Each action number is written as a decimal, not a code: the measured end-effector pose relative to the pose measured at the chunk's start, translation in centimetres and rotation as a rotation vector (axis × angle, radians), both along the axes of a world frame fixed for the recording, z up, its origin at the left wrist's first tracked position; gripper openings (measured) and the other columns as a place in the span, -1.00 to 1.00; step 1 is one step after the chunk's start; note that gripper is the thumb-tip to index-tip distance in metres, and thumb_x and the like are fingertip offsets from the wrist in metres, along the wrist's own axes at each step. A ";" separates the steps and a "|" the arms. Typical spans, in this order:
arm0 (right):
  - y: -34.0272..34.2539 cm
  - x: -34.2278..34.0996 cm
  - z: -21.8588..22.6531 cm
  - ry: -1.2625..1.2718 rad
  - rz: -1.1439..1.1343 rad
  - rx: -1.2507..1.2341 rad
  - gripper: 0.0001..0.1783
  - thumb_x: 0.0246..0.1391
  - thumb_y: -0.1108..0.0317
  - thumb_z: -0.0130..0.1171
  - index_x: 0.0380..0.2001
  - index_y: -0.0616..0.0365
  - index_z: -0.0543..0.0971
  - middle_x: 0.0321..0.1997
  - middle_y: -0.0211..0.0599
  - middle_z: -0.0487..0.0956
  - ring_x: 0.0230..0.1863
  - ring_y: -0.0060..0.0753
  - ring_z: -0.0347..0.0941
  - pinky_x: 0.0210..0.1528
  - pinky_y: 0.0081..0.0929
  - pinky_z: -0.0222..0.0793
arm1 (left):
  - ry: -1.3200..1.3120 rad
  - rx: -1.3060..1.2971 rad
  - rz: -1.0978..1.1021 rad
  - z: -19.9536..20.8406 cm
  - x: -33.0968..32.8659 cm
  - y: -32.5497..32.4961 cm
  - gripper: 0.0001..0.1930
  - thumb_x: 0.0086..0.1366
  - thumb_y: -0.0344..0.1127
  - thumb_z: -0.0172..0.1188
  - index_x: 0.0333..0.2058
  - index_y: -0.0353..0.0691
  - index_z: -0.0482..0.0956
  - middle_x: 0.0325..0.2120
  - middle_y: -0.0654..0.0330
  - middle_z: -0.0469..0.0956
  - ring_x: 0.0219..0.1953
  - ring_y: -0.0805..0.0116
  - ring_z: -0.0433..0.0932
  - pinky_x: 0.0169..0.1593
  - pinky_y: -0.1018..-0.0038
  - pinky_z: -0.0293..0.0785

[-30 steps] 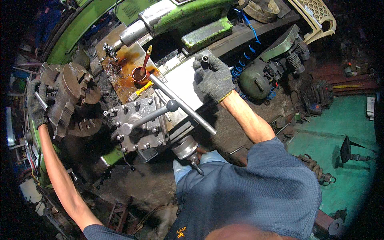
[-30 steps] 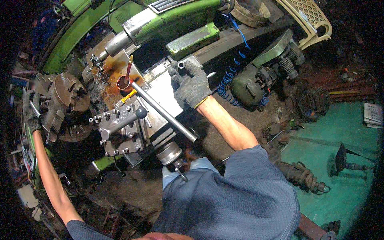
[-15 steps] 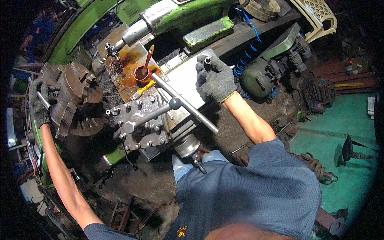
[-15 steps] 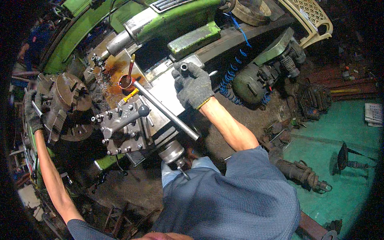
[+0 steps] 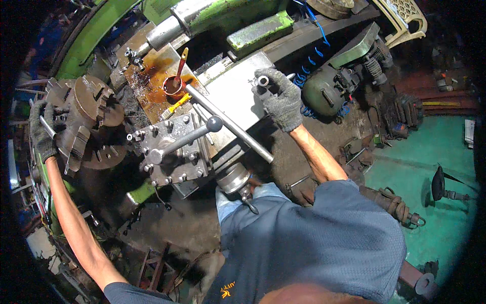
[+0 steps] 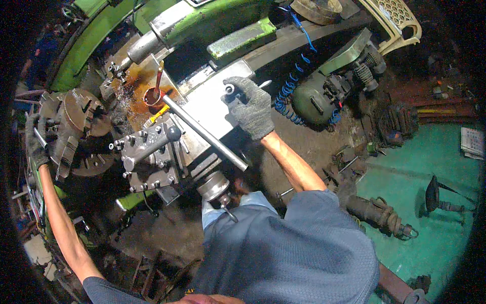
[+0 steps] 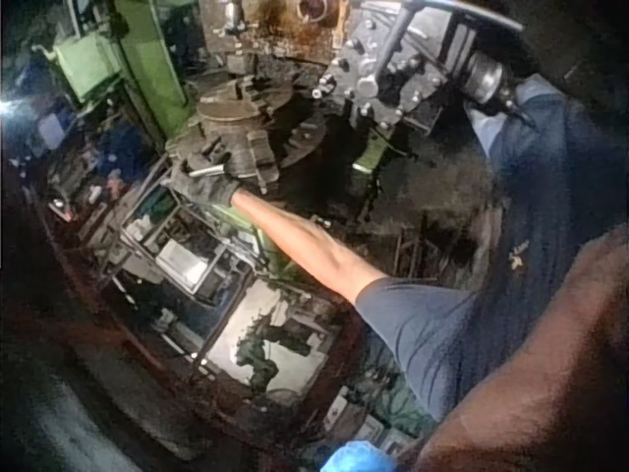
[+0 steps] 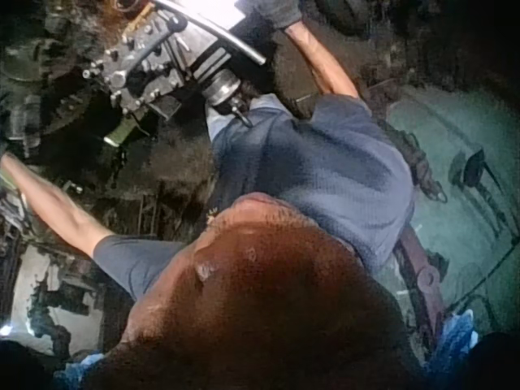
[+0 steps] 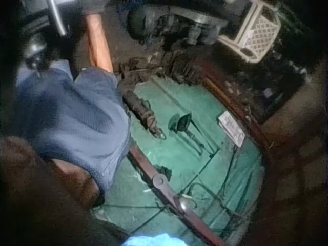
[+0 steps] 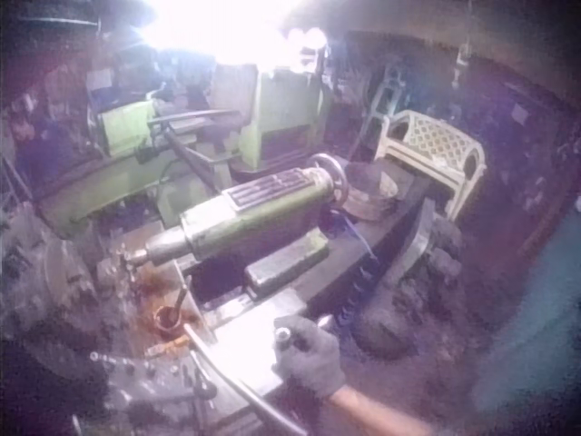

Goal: The person operates a green industrial lathe, using a brush to apply lubricant to the rotating workpiece and adjusting the machine's controls. They manipulate the tool post and levers to position the cutting tool against the metal part, generating metal shavings during the machining process.

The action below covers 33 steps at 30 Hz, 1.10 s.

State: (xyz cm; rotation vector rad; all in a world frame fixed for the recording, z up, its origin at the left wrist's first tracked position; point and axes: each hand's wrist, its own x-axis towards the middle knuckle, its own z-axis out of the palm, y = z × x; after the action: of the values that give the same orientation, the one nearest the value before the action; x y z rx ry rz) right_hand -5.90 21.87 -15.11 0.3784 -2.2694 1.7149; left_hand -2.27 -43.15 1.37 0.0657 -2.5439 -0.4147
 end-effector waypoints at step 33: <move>-0.4 0.2 0.0 -0.980 0.367 -1.328 -0.68 0.29 0.22 0.09 0.00 0.18 0.54 0.00 -0.10 0.60 -0.08 -0.11 0.58 -0.16 -0.09 0.58 | -0.056 0.144 -0.077 -0.4 -0.8 0.1 -0.75 0.42 -0.31 0.14 0.00 -0.27 0.48 -0.26 0.14 0.58 -0.38 0.39 0.68 -0.40 0.55 0.57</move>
State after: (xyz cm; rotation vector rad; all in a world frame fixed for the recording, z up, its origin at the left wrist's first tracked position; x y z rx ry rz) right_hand -5.65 21.47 -15.15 -0.4697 -0.8012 3.5675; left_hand -3.03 -43.10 0.97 0.0343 -2.5743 -0.6345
